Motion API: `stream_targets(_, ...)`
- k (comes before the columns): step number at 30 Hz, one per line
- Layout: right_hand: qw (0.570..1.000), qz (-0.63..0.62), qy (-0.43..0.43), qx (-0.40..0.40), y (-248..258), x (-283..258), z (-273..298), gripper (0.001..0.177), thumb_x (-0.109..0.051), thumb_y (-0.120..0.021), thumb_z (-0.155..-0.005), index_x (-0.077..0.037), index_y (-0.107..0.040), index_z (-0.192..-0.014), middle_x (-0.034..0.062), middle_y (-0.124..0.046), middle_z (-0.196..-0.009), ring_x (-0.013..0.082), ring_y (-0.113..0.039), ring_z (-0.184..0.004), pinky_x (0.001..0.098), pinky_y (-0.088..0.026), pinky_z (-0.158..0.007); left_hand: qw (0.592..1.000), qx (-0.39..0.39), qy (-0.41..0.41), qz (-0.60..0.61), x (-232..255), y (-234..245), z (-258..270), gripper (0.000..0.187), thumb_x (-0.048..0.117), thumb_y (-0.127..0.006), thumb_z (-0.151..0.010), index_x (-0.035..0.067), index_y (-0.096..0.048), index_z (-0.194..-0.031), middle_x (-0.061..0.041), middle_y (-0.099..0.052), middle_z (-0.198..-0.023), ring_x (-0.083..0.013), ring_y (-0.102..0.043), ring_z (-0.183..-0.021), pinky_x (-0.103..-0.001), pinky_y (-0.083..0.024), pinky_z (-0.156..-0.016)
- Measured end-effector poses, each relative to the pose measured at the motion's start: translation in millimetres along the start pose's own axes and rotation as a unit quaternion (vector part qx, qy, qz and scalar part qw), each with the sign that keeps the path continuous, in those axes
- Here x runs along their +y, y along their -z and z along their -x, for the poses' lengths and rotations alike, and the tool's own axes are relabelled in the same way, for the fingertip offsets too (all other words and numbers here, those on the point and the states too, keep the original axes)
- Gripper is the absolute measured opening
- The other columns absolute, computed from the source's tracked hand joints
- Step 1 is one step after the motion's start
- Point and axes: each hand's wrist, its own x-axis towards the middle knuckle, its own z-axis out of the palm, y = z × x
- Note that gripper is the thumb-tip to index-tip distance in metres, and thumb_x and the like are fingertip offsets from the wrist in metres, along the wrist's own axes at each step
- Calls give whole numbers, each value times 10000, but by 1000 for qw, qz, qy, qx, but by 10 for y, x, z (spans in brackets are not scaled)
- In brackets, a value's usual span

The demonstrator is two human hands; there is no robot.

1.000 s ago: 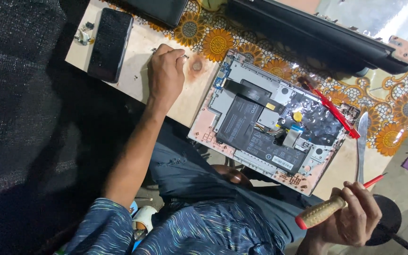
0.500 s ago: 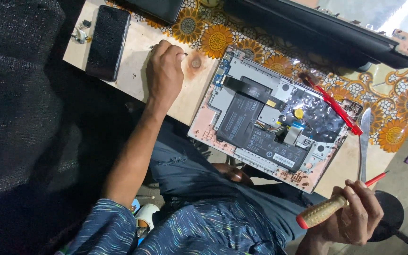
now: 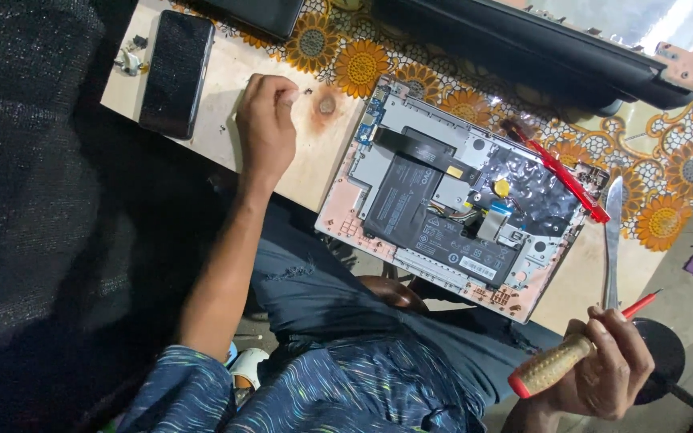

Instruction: A person is disassembling a laptop on a workbench, using a screwdriver to remove internal screws and their hands to disconnect ribbon cables.

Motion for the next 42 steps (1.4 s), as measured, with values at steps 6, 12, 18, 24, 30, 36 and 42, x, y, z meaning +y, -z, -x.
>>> stream_targets(6,984,-94,83,127,-205,12,-187,127,100,-570,-1037,111,-492,-1136,369,-532,-1055,405,-575,-841,481,-547,-788,931,-8,147,335,77,-81,257,30,23,-588,-962,21,-618,-965,-89,-649,-833,-128,-623,-743,-217,-555,-546)
stream_targets(12,975,-114,1,191,-262,-106,-328,307,-175,-521,-1053,-30,-319,-1232,412,-543,-926,403,-549,-601,415,-486,-601,833,-81,239,493,744,-181,676,125,109,-642,-945,5,-602,-999,-90,-630,-860,-103,-567,-693,-197,-503,-607)
stream_targets(18,967,-181,-37,174,-134,-171,-258,124,-132,-518,-988,-61,-423,-1025,142,-409,-1092,226,-529,-839,339,-575,-688,666,-272,240,652,1296,-492,1177,75,71,-598,-962,37,-643,-1011,-91,-655,-916,-145,-595,-783,-232,-544,-681)
stream_targets(24,961,-221,-102,131,-125,-282,84,386,-162,-614,-960,-117,-374,-1260,178,-578,-921,247,-613,-828,382,-569,-818,567,-336,345,669,1541,-780,1539,101,64,-680,-908,45,-699,-1006,-85,-699,-888,-116,-639,-725,-209,-573,-640)
stream_targets(30,946,-269,-128,128,-152,-348,95,290,-173,-611,-918,-130,-371,-1076,177,-569,-882,249,-625,-827,401,-590,-808,525,-352,389,670,1527,-869,1638,124,37,-649,-922,1,-682,-1036,-105,-679,-915,-136,-633,-761,-219,-575,-712)
stream_targets(36,946,-278,-120,113,-193,-313,92,328,-160,-641,-890,-115,-360,-1053,216,-584,-874,287,-654,-803,410,-615,-725,473,-367,402,693,1531,-832,1586,97,45,-627,-940,0,-676,-1011,-86,-656,-895,-120,-631,-750,-190,-567,-711)
stream_targets(42,950,-271,-120,99,-216,-338,119,329,-142,-650,-888,-128,-358,-1038,202,-600,-887,266,-667,-819,410,-627,-746,459,-372,411,694,1494,-841,1608,130,57,-655,-923,-10,-676,-1032,-98,-685,-874,-130,-660,-791,-215,-575,-759)
